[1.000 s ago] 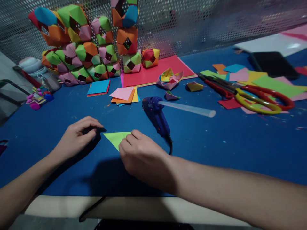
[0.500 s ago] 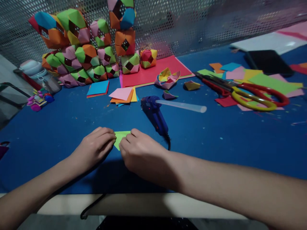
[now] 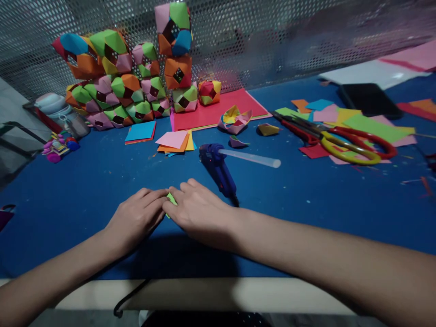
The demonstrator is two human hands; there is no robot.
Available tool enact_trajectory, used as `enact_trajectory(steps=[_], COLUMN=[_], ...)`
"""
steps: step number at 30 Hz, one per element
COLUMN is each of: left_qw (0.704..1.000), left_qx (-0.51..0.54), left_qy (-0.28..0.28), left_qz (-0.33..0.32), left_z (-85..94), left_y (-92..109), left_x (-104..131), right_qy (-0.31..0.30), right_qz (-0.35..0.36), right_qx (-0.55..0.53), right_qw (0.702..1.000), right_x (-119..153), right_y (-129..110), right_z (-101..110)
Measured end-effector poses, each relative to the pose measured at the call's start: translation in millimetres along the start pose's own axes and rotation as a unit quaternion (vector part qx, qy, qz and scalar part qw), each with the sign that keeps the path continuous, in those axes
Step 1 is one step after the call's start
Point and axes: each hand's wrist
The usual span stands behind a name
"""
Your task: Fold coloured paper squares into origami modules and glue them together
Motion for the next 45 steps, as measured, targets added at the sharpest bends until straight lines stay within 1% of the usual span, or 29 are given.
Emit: enact_trajectory(steps=[3, 6, 10, 13, 17, 20, 22, 23, 25, 27, 28, 29, 31, 33, 35, 37, 38, 40, 41, 42, 43, 45], left_qw=[0.999, 0.997, 0.994, 0.993, 0.991, 0.99, 0.99, 0.99, 0.991, 0.992, 0.993, 0.994, 0.995, 0.994, 0.99, 0.977, 0.966, 0.93, 0.905, 0.876, 0.846, 0.792], left_qx=[-0.034, -0.075, -0.105, -0.114, -0.106, -0.098, -0.095, -0.092, -0.085, -0.07, -0.062, -0.053, -0.033, 0.002, 0.063, 0.149, 0.198, 0.293, 0.337, 0.375, 0.406, 0.453], left_qy=[-0.016, -0.02, -0.011, -0.02, -0.043, -0.046, -0.046, -0.048, -0.047, -0.043, -0.04, -0.038, -0.037, -0.03, -0.01, 0.017, 0.03, 0.062, 0.083, 0.109, 0.141, 0.199], left_qz=[-0.01, -0.01, 0.012, 0.031, 0.074, 0.094, 0.098, 0.096, 0.095, 0.092, 0.091, 0.089, 0.091, 0.102, 0.122, 0.148, 0.165, 0.214, 0.246, 0.282, 0.315, 0.36], left_z=[0.1, -0.6, -0.7, 1.6, 6.8, 9.0, 8.8, 8.2, 6.7, 5.1, 4.7, 4.4, 4.8, 5.9, 7.4, 9.4, 10.7, 14.4, 16.7, 19.2, 21.8, 26.8], left_y=[1, 2, 3, 1, -6, -11, -14, -15, -16, -16, -16, -15, -14, -12, -12, -13, -14, -16, -18, -19, -20, -21], left_x=[-1, 0, 4, 8, 11, 10, 10, 10, 10, 11, 11, 11, 12, 12, 11, 10, 9, 6, 4, 3, 1, -1], right_qy=[-0.004, -0.02, -0.056, -0.079, -0.082, -0.082, -0.067, -0.05, 0.007, 0.07, 0.09, 0.094, 0.075, 0.06, 0.065, 0.073, 0.078, 0.099, 0.115, 0.13, 0.139, 0.135], right_qz=[-0.019, -0.046, -0.076, -0.092, -0.104, -0.105, -0.119, -0.133, -0.152, -0.132, -0.11, -0.09, -0.071, -0.075, -0.087, -0.107, -0.119, -0.145, -0.161, -0.182, -0.208, -0.264], right_qx=[0.038, 0.077, 0.092, 0.096, 0.098, 0.083, 0.073, 0.069, 0.066, 0.062, 0.055, 0.044, 0.013, -0.019, -0.054, -0.114, -0.153, -0.245, -0.295, -0.347, -0.403, -0.519], right_qw=[0.999, 0.996, 0.991, 0.988, 0.986, 0.988, 0.988, 0.987, 0.986, 0.987, 0.988, 0.991, 0.995, 0.995, 0.993, 0.985, 0.978, 0.953, 0.935, 0.911, 0.88, 0.802], right_x=[2, 5, 10, 12, 14, 13, 12, 11, 9, 7, 6, 5, 4, 4, 4, 4, 4, 3, 2, 0, -1, -5], right_y=[-2, -4, -9, -11, -11, -11, -11, -11, -12, -13, -14, -14, -14, -13, -10, -6, -4, 0, 1, 2, 3, 3], right_z=[3, 7, 14, 18, 18, 16, 16, 16, 15, 11, 8, 5, 1, -1, -1, -1, -1, -2, -3, -3, -2, 1])
Point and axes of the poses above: each hand's wrist, its own x-axis away from the middle knuckle, its own z-axis out of the back of the hand, y = z × x, and after that the axes turned 8 degrees about -z, right-handed
